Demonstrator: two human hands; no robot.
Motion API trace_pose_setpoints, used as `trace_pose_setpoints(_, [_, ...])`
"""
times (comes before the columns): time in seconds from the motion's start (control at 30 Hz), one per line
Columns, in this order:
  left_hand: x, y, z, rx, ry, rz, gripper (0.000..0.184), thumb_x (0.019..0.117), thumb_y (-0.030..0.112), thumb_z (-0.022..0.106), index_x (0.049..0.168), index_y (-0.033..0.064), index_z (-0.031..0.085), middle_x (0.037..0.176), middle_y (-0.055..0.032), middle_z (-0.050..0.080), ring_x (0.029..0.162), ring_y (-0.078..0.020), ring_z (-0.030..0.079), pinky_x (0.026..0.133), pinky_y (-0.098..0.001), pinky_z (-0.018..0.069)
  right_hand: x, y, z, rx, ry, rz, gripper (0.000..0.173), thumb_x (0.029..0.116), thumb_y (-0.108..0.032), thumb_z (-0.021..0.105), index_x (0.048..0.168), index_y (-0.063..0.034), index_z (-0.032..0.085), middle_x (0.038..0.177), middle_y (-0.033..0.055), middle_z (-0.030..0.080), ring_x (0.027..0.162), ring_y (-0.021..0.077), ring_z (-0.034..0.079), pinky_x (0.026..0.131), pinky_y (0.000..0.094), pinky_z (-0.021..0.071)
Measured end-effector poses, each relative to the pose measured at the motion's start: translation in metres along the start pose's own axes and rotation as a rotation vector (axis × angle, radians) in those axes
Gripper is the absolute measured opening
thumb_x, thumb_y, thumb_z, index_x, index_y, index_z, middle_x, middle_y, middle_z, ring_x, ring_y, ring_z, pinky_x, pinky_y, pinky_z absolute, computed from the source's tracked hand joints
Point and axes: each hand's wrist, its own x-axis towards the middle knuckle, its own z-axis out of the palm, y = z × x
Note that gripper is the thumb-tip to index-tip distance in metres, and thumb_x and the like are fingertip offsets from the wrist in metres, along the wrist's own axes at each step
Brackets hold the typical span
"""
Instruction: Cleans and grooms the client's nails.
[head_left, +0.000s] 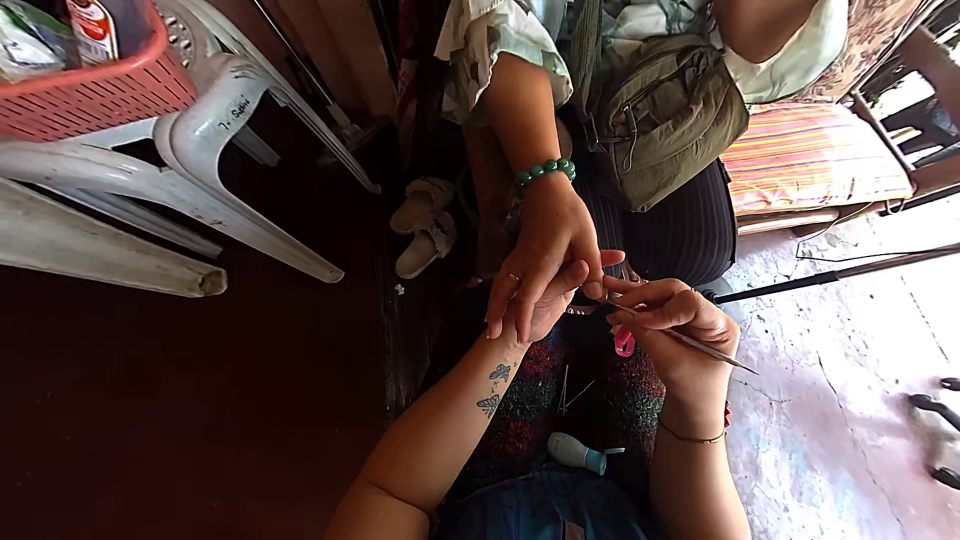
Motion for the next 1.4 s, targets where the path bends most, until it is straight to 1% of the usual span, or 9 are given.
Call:
trace_pose_setpoints(0.17, [-0.001, -0.001, -0.001, 0.001, 0.008, 0.005, 0.015, 0.1004, 0.012, 0.063, 0.113, 0.0057, 0.07, 0.106, -0.0101, 0.074, 0.101, -0.0193, 0.072, 0.09, -0.0351, 0.0583, -0.001, 0.008, 0.007, -0.035, 0.07, -0.044, 0.018, 0.084, 0.008, 0.074, 0.089, -0.0091, 0.073, 0.098, 0.0082, 0.074, 0.089, 0.0225, 0.075, 0.078, 0.0377, 0.0665])
trace_pose_setpoints(0.3, [0.0, -0.002, -0.003, -0.007, -0.008, 0.009, 0.016, 0.1001, 0.01, 0.063, 0.113, 0.0038, 0.07, 0.101, -0.0109, 0.075, 0.094, -0.0194, 0.074, 0.089, -0.0359, 0.0588, -0.001, 0.005, 0.005, -0.063, 0.046, -0.035, 0.018, 0.0836, 0.009, 0.074, 0.088, -0.0086, 0.073, 0.096, 0.0086, 0.074, 0.091, 0.0232, 0.076, 0.079, 0.0372, 0.0663])
trace_pose_setpoints(0.4, [0.0, -0.005, -0.004, -0.002, 0.024, 0.004, 0.015, 0.0996, 0.01, 0.064, 0.113, 0.0061, 0.07, 0.106, -0.0099, 0.075, 0.101, -0.0192, 0.073, 0.092, -0.0351, 0.0576, 0.0, 0.008, 0.009, -0.084, 0.083, -0.059, 0.016, 0.0845, 0.008, 0.074, 0.088, -0.0079, 0.072, 0.098, 0.0087, 0.074, 0.09, 0.0221, 0.075, 0.079, 0.0365, 0.0659])
trace_pose_setpoints(0.77, [0.0, -0.001, -0.003, 0.005, 0.004, -0.013, 0.018, 0.1012, 0.012, 0.062, 0.115, 0.0052, 0.07, 0.105, -0.0109, 0.075, 0.098, -0.0187, 0.073, 0.087, -0.0333, 0.0588, -0.002, 0.009, 0.006, -0.079, 0.072, -0.046, 0.018, 0.0835, 0.008, 0.075, 0.087, -0.0087, 0.073, 0.097, 0.0084, 0.074, 0.091, 0.0229, 0.075, 0.08, 0.0379, 0.0661])
trace_pose_setpoints(0.9, [0.001, -0.001, -0.002, 0.018, 0.011, 0.002, 0.016, 0.1003, 0.013, 0.064, 0.113, 0.0062, 0.071, 0.106, -0.0095, 0.075, 0.101, -0.019, 0.073, 0.092, -0.0351, 0.0582, -0.001, 0.01, 0.01, -0.128, 0.08, -0.081, 0.016, 0.0842, 0.009, 0.073, 0.087, -0.0067, 0.072, 0.098, 0.0101, 0.074, 0.094, 0.0247, 0.075, 0.081, 0.0386, 0.0659])
trace_pose_setpoints(1.0, [0.001, 0.002, 0.001, 0.024, 0.012, -0.006, 0.017, 0.1006, 0.014, 0.063, 0.114, 0.0059, 0.071, 0.104, -0.0092, 0.075, 0.098, -0.0179, 0.073, 0.088, -0.0334, 0.059, -0.001, 0.007, 0.005, -0.104, 0.046, -0.051, 0.017, 0.0837, 0.008, 0.074, 0.086, -0.0083, 0.072, 0.098, 0.009, 0.074, 0.094, 0.0243, 0.075, 0.082, 0.0393, 0.0659])
trace_pose_setpoints(1.17, [0.001, 0.001, 0.001, 0.001, 0.036, -0.008, 0.016, 0.0995, 0.012, 0.065, 0.113, 0.0061, 0.071, 0.106, -0.0102, 0.075, 0.101, -0.0202, 0.073, 0.09, -0.0358, 0.0589, 0.001, 0.008, 0.01, -0.161, 0.062, -0.082, 0.016, 0.0842, 0.009, 0.072, 0.086, -0.0062, 0.071, 0.098, 0.0109, 0.074, 0.096, 0.0261, 0.075, 0.083, 0.0401, 0.0656])
trace_pose_setpoints(1.27, [0.001, 0.002, 0.0, 0.019, 0.014, -0.004, 0.017, 0.1004, 0.014, 0.064, 0.113, 0.0063, 0.071, 0.103, -0.0093, 0.075, 0.096, -0.0172, 0.073, 0.086, -0.0316, 0.0591, 0.001, 0.007, 0.006, -0.158, 0.042, -0.064, 0.016, 0.0832, 0.009, 0.073, 0.085, -0.0075, 0.071, 0.097, 0.0089, 0.074, 0.095, 0.0237, 0.075, 0.083, 0.0387, 0.0656])
trace_pose_setpoints(1.4, [0.001, 0.0, -0.001, 0.015, 0.026, 0.011, 0.015, 0.1001, 0.012, 0.064, 0.112, 0.0064, 0.071, 0.107, -0.0093, 0.074, 0.103, -0.0202, 0.072, 0.094, -0.0365, 0.0573, 0.0, 0.008, 0.012, -0.205, 0.072, -0.087, 0.015, 0.0843, 0.008, 0.072, 0.084, -0.0063, 0.072, 0.097, 0.01, 0.074, 0.094, 0.0234, 0.074, 0.08, 0.0367, 0.0653])
